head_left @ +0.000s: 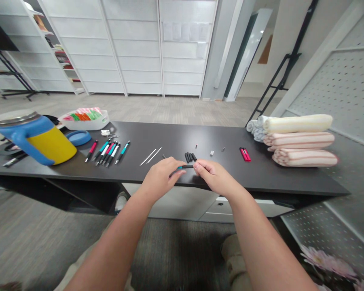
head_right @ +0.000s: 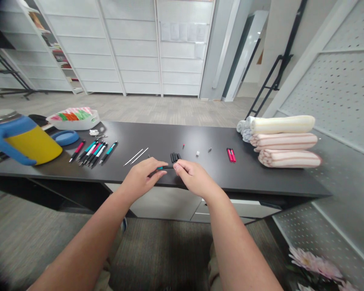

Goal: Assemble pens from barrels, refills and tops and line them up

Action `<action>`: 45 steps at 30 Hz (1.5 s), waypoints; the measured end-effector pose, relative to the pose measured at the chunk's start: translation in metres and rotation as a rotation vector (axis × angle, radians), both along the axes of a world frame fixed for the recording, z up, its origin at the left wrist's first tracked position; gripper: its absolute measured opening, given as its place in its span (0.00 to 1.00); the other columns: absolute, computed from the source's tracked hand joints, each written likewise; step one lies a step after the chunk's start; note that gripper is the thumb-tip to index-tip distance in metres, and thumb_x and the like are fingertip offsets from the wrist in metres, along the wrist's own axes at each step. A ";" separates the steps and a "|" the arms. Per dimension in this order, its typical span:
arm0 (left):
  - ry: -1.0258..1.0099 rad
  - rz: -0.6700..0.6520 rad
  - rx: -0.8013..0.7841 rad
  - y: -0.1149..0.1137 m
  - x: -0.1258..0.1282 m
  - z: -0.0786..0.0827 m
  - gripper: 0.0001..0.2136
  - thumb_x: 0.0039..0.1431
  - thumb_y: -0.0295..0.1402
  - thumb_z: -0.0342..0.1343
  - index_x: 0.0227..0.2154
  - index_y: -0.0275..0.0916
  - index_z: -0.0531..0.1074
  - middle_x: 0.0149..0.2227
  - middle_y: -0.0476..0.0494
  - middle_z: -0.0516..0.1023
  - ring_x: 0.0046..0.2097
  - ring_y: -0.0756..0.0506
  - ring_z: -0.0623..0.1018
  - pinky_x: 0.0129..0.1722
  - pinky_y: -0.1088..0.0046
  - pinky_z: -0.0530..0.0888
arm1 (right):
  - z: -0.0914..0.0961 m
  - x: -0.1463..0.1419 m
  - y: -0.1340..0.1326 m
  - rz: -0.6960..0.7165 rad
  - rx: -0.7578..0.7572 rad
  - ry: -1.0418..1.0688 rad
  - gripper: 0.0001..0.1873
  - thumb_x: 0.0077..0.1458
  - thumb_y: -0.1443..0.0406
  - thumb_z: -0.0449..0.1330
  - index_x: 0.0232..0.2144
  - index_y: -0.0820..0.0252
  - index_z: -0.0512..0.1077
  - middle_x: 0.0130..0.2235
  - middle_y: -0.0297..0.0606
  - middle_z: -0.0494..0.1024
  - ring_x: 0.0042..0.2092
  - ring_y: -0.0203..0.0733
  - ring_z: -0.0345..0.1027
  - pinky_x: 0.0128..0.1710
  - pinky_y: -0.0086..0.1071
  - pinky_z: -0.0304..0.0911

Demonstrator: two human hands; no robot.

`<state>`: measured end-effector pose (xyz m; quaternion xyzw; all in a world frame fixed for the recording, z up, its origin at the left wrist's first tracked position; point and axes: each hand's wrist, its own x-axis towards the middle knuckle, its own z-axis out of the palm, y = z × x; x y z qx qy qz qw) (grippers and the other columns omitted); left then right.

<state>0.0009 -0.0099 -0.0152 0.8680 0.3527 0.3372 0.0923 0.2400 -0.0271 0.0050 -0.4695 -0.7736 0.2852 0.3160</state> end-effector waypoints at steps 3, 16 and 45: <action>0.018 -0.002 0.027 -0.001 0.002 0.004 0.14 0.75 0.36 0.49 0.56 0.41 0.75 0.48 0.39 0.81 0.51 0.41 0.78 0.54 0.61 0.74 | 0.000 0.001 0.000 -0.018 -0.007 0.040 0.23 0.72 0.50 0.48 0.26 0.55 0.61 0.25 0.29 0.63 0.29 0.37 0.57 0.32 0.32 0.53; 0.054 0.143 0.234 -0.004 -0.002 0.012 0.07 0.73 0.34 0.55 0.46 0.43 0.78 0.48 0.43 0.83 0.50 0.42 0.79 0.53 0.59 0.67 | -0.009 -0.011 -0.001 -0.057 -0.054 0.152 0.24 0.71 0.47 0.49 0.27 0.54 0.61 0.24 0.28 0.60 0.27 0.37 0.54 0.28 0.31 0.51; 0.276 0.688 -0.006 0.037 -0.108 0.020 0.17 0.69 0.34 0.46 0.53 0.45 0.76 0.47 0.42 0.85 0.46 0.39 0.83 0.46 0.65 0.73 | -0.023 0.100 0.024 -1.159 0.107 -0.639 0.20 0.63 0.58 0.60 0.50 0.64 0.80 0.48 0.57 0.77 0.46 0.60 0.74 0.43 0.45 0.67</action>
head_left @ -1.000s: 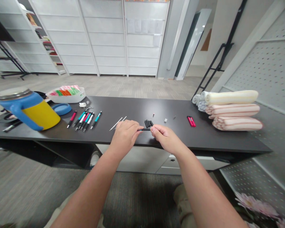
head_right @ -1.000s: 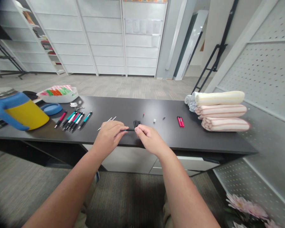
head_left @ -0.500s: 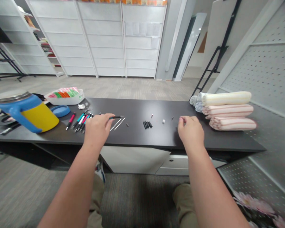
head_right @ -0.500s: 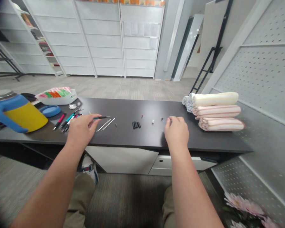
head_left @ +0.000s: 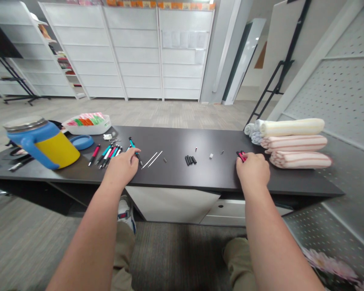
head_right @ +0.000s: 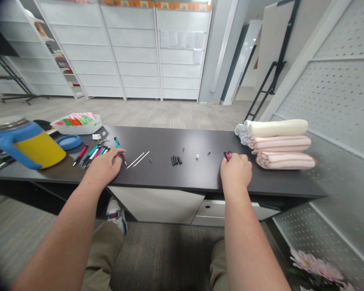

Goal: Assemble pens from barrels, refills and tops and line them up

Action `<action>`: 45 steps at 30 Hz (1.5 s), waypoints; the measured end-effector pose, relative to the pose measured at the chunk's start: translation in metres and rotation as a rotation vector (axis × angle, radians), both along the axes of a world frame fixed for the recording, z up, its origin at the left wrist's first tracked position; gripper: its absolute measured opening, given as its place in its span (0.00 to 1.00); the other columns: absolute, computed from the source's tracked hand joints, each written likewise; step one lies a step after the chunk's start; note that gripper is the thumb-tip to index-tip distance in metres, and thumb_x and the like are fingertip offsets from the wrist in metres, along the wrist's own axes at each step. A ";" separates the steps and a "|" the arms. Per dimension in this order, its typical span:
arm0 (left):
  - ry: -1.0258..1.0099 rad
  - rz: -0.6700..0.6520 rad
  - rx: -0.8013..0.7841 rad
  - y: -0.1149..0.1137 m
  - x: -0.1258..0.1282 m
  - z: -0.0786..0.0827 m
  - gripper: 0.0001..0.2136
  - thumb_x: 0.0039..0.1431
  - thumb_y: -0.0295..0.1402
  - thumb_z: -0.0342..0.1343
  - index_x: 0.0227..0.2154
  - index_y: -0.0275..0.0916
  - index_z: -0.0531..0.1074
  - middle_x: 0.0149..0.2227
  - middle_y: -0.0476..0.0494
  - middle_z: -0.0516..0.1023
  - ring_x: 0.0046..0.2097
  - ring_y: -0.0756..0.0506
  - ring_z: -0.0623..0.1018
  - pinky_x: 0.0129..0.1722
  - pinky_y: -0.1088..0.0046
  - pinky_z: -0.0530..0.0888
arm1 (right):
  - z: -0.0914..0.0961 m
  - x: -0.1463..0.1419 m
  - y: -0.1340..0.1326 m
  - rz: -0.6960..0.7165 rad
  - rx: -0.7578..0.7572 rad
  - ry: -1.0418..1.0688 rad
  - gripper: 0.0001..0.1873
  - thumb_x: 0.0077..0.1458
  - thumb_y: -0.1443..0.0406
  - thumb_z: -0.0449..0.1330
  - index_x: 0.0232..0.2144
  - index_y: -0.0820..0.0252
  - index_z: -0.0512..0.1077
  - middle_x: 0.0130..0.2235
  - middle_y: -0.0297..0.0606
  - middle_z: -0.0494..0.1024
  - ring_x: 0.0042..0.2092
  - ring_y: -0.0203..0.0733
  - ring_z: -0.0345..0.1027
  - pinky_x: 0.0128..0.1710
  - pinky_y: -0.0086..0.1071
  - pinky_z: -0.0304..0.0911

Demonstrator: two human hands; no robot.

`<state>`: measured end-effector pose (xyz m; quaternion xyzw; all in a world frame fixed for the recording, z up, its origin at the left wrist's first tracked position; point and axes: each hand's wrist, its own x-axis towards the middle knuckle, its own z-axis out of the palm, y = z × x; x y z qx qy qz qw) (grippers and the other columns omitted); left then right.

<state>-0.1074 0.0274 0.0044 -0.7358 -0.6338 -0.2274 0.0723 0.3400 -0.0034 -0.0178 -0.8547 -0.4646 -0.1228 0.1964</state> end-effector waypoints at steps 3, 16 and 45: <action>-0.031 -0.019 0.009 0.002 0.002 0.001 0.16 0.69 0.39 0.47 0.50 0.42 0.78 0.46 0.41 0.85 0.48 0.37 0.82 0.48 0.63 0.74 | -0.001 0.002 0.001 -0.002 -0.033 -0.002 0.18 0.63 0.59 0.61 0.49 0.64 0.80 0.46 0.57 0.79 0.46 0.61 0.75 0.42 0.44 0.67; 0.098 0.122 -0.053 0.005 -0.006 -0.007 0.17 0.67 0.44 0.50 0.41 0.43 0.83 0.49 0.35 0.81 0.53 0.33 0.78 0.55 0.55 0.73 | 0.006 -0.003 -0.003 -0.035 0.039 0.082 0.14 0.60 0.59 0.60 0.41 0.60 0.83 0.36 0.54 0.84 0.38 0.58 0.78 0.38 0.43 0.65; -0.058 0.129 -0.028 -0.010 0.044 0.001 0.14 0.72 0.38 0.47 0.42 0.37 0.76 0.44 0.32 0.80 0.48 0.31 0.79 0.49 0.53 0.74 | -0.004 -0.123 -0.021 1.054 0.118 0.214 0.07 0.67 0.63 0.63 0.43 0.59 0.80 0.44 0.44 0.82 0.47 0.49 0.74 0.50 0.42 0.68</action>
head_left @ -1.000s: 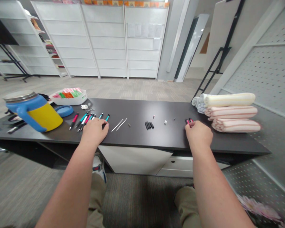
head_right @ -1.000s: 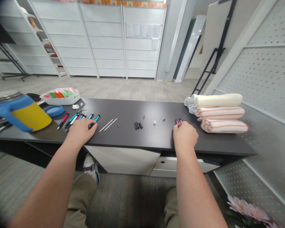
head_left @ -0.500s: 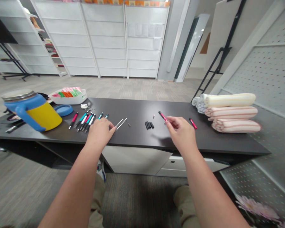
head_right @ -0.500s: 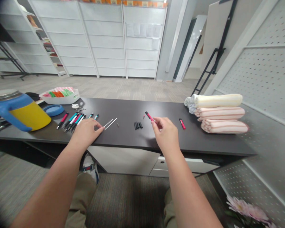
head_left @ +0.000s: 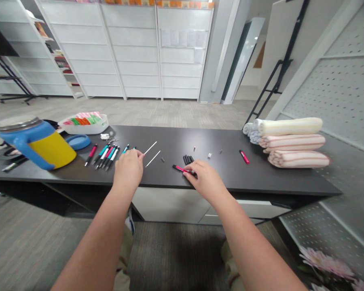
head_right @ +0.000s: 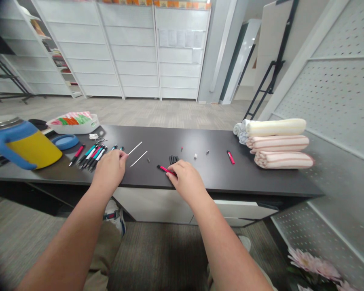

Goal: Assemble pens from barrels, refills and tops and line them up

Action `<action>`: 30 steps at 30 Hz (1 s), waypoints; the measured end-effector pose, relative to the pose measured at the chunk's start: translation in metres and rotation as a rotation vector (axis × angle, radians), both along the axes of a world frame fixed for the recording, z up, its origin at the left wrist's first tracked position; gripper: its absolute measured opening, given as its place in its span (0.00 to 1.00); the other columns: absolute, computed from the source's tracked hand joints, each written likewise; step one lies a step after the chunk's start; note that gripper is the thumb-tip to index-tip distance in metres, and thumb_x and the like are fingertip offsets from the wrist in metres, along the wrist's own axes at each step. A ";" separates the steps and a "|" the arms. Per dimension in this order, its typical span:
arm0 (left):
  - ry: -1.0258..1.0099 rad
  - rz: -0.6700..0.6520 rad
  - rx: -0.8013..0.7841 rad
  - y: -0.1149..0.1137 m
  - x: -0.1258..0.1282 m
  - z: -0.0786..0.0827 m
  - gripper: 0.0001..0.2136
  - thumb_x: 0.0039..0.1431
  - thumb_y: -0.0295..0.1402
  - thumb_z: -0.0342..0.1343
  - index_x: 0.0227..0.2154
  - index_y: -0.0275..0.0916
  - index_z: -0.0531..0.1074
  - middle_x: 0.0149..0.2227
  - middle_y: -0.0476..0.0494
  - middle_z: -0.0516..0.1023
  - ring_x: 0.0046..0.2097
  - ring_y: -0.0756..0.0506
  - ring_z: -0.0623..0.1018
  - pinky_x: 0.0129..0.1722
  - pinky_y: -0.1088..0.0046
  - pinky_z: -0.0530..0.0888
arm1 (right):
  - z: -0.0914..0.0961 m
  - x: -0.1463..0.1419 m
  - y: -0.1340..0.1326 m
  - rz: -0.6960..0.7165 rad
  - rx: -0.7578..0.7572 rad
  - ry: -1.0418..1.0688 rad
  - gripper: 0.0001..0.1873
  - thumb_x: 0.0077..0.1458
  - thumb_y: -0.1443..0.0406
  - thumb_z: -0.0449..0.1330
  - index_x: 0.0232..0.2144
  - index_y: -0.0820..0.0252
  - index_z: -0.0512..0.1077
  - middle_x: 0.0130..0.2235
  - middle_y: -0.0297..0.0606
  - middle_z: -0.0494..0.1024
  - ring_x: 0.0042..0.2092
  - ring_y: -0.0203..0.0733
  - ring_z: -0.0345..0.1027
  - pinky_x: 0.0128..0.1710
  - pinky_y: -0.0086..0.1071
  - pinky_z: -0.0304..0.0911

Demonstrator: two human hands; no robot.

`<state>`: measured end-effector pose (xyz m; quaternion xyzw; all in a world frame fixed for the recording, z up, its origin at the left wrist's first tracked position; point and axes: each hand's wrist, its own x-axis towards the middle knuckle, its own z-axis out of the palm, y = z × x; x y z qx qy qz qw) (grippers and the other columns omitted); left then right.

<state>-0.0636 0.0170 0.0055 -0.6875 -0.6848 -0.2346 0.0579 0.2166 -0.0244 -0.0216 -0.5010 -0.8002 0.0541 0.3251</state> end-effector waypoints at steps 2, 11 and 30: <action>-0.136 -0.128 0.053 -0.004 0.009 0.004 0.12 0.73 0.38 0.47 0.43 0.39 0.74 0.41 0.36 0.81 0.47 0.35 0.79 0.49 0.57 0.73 | 0.003 -0.001 -0.002 -0.008 0.021 0.078 0.10 0.67 0.62 0.63 0.47 0.59 0.79 0.45 0.44 0.81 0.46 0.48 0.75 0.50 0.41 0.69; -0.262 -0.729 0.065 -0.031 0.074 -0.009 0.08 0.73 0.33 0.50 0.39 0.42 0.73 0.39 0.42 0.80 0.43 0.42 0.75 0.45 0.63 0.71 | 0.015 -0.017 -0.014 -0.020 -0.169 0.694 0.20 0.68 0.50 0.59 0.44 0.57 0.82 0.33 0.37 0.82 0.33 0.41 0.74 0.34 0.33 0.68; -0.244 -0.696 -0.080 -0.016 0.064 -0.014 0.06 0.68 0.34 0.58 0.39 0.44 0.81 0.43 0.41 0.83 0.48 0.39 0.77 0.52 0.57 0.73 | 0.012 0.074 0.030 -0.680 -0.215 -0.045 0.17 0.63 0.51 0.61 0.46 0.54 0.80 0.31 0.38 0.82 0.35 0.47 0.75 0.32 0.34 0.56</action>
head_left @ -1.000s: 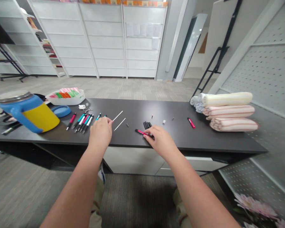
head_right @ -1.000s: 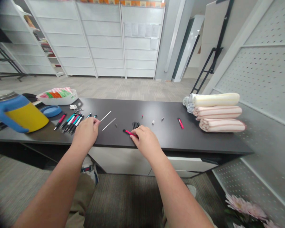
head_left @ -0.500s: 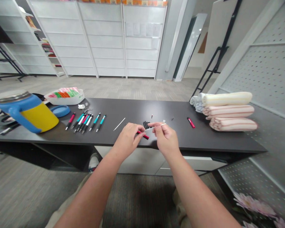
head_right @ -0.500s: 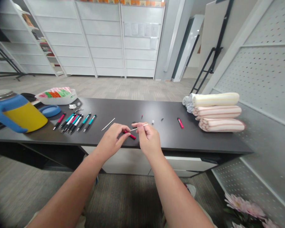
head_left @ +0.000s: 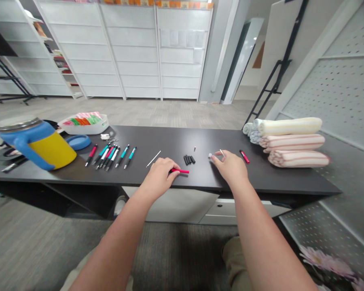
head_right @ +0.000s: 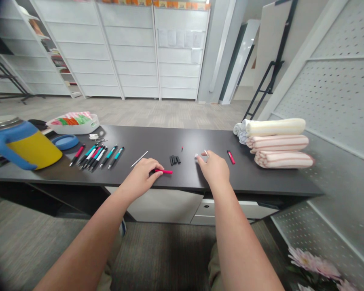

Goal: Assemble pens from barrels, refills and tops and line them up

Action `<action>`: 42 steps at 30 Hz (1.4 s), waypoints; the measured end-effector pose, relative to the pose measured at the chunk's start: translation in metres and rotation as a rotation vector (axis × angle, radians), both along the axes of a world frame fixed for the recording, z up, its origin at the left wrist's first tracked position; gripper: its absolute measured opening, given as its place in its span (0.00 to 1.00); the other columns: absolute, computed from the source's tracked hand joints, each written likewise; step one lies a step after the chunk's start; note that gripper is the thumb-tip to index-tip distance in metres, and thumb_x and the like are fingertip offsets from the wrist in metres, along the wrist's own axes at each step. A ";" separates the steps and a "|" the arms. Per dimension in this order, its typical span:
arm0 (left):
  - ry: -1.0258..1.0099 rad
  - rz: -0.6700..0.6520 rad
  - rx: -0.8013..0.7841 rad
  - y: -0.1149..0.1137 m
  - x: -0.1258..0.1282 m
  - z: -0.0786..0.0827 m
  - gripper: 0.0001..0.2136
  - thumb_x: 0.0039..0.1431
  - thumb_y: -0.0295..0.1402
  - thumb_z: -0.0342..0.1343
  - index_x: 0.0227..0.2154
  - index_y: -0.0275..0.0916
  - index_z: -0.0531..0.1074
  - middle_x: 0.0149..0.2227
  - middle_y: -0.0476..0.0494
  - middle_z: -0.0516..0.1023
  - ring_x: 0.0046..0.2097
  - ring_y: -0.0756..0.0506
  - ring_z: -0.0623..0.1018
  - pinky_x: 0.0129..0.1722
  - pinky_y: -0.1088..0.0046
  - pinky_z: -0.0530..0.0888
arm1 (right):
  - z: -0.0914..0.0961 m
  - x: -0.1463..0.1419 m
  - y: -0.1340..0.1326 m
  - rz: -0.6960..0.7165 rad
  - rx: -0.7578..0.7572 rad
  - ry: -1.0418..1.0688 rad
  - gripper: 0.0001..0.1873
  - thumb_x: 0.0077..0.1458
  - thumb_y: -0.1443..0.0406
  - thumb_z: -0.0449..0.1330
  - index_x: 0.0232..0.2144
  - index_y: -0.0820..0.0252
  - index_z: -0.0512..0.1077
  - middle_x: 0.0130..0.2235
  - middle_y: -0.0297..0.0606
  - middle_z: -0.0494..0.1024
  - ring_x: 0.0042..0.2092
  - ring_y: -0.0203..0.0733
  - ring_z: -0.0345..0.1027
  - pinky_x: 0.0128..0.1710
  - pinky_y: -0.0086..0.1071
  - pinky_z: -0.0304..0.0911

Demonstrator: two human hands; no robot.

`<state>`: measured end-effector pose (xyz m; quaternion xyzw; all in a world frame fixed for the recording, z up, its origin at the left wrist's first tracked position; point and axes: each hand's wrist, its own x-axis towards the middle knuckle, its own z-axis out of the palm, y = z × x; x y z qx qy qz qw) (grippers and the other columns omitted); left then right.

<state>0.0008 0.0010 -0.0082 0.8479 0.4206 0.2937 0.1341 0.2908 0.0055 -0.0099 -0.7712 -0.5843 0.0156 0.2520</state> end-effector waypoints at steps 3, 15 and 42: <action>-0.070 0.036 -0.079 0.001 -0.003 0.002 0.05 0.67 0.35 0.58 0.41 0.44 0.80 0.42 0.43 0.83 0.47 0.39 0.78 0.49 0.60 0.73 | 0.001 -0.002 0.007 0.016 -0.028 -0.031 0.17 0.62 0.50 0.62 0.44 0.52 0.82 0.34 0.39 0.83 0.37 0.48 0.76 0.32 0.34 0.57; -0.307 0.140 -0.296 0.000 -0.007 0.009 0.10 0.65 0.41 0.60 0.43 0.42 0.80 0.36 0.50 0.82 0.30 0.49 0.71 0.32 0.72 0.67 | -0.001 -0.002 0.011 0.044 0.020 -0.008 0.11 0.62 0.54 0.62 0.36 0.52 0.80 0.32 0.38 0.82 0.34 0.45 0.73 0.32 0.33 0.55; -0.173 0.115 -0.183 0.000 -0.002 0.005 0.07 0.67 0.37 0.59 0.42 0.45 0.81 0.42 0.47 0.84 0.45 0.42 0.79 0.46 0.65 0.72 | -0.008 -0.055 -0.016 0.631 0.311 0.173 0.05 0.63 0.61 0.67 0.36 0.51 0.84 0.38 0.35 0.86 0.39 0.43 0.79 0.41 0.34 0.68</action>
